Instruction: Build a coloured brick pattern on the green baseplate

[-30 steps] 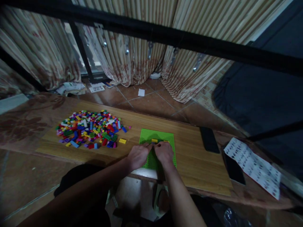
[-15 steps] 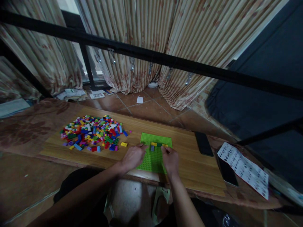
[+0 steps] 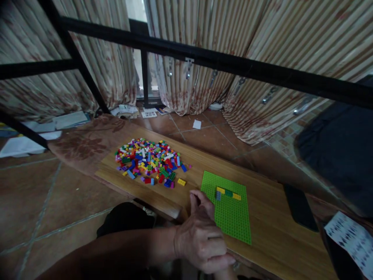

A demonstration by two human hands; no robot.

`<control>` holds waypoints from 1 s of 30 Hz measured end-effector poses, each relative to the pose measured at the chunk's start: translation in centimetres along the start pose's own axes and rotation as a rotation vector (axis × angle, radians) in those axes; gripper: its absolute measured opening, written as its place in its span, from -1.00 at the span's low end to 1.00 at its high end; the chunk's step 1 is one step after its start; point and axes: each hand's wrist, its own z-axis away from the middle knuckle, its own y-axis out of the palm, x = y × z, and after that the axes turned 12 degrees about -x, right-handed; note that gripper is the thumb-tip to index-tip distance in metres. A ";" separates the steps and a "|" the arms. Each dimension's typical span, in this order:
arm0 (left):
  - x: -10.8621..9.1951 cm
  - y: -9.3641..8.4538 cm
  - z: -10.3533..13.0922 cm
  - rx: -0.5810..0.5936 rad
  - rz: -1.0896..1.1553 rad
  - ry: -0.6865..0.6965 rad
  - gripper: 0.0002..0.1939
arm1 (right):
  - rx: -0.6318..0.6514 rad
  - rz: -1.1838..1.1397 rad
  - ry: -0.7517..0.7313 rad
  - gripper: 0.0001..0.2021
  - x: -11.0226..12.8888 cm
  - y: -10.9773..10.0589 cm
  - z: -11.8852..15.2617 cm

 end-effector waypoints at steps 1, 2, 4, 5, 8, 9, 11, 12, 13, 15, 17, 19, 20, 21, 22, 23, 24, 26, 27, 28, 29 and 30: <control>0.1 -0.3 -0.1 -0.008 0.000 -0.005 -0.58 | 0.024 0.024 -0.036 -0.72 0.2 1.0 -0.2; 0.3 -0.6 -0.3 -0.016 -0.002 -0.016 -0.58 | 0.052 0.055 -0.076 -0.72 0.5 1.9 -0.5; 0.7 -1.4 -0.7 -0.035 -0.016 -0.052 -0.57 | 0.071 0.122 -0.152 -0.69 1.0 3.4 -1.3; 0.9 -1.7 -0.8 -0.047 -0.023 -0.075 -0.56 | 0.074 0.174 -0.190 -0.67 1.3 4.1 -1.7; 1.4 -2.3 -1.1 -0.056 -0.028 -0.124 -0.56 | 0.100 0.318 -0.266 -0.68 2.1 5.5 -2.6; 1.6 -2.4 -1.1 -0.048 -0.026 -0.133 -0.56 | 0.110 0.335 -0.272 -0.70 2.2 5.8 -2.7; 1.7 -2.5 -1.0 -0.027 -0.021 -0.148 -0.57 | 0.115 0.312 -0.256 -0.72 2.2 5.9 -2.4; 1.8 -2.7 -1.0 -0.015 -0.017 -0.155 -0.58 | 0.104 0.286 -0.236 -0.72 2.1 5.7 -2.0; 1.8 -2.8 -1.0 -0.002 -0.009 -0.166 -0.58 | 0.087 0.259 -0.212 -0.72 1.8 5.2 -1.5; 1.9 -3.2 -1.1 0.037 0.000 -0.215 -0.60 | 0.051 0.231 -0.163 -0.70 1.2 3.4 -0.4; 2.1 -3.6 -1.1 0.115 -0.005 -0.315 -0.67 | 0.026 0.234 -0.127 -0.68 0.5 0.8 0.7; 2.4 -3.8 -1.2 0.220 -0.027 -0.462 -0.75 | 0.002 0.237 -0.076 -0.68 -0.3 -2.0 1.3; 2.5 -3.7 -1.2 0.276 -0.047 -0.536 -0.77 | -0.031 0.257 -0.013 -0.68 -0.7 -3.3 1.4; 2.7 -3.5 -1.2 0.334 -0.071 -0.601 -0.78 | -0.074 0.286 0.067 -0.66 -1.1 -4.5 1.4; 2.9 -3.3 -1.2 0.387 -0.096 -0.651 -0.79 | -0.121 0.322 0.150 -0.63 -1.5 -5.4 1.3; 3.1 -2.9 -1.2 0.435 -0.125 -0.689 -0.80 | -0.165 0.358 0.224 -0.60 -1.8 -6.0 1.1; 3.3 -2.6 -1.2 0.477 -0.153 -0.715 -0.80 | -0.196 0.388 0.273 -0.59 -2.1 -6.5 0.9; 3.8 -1.9 -1.2 0.535 -0.203 -0.745 -0.81 | -0.222 0.434 0.284 -0.59 -2.4 -6.7 0.6; 4.0 -1.7 -1.3 0.547 -0.226 -0.757 -0.80 | -0.227 0.452 0.268 -0.61 -2.5 -6.7 0.5; 4.2 -1.4 -1.4 0.552 -0.246 -0.767 -0.80 | -0.231 0.470 0.253 -0.62 -2.5 -6.5 0.5; 4.5 -1.2 -1.5 0.551 -0.259 -0.773 -0.80 | -0.234 0.488 0.240 -0.63 -2.5 -6.4 0.4; 4.7 -1.0 -1.6 0.545 -0.268 -0.777 -0.79 | -0.238 0.504 0.235 -0.64 -2.5 -6.2 0.4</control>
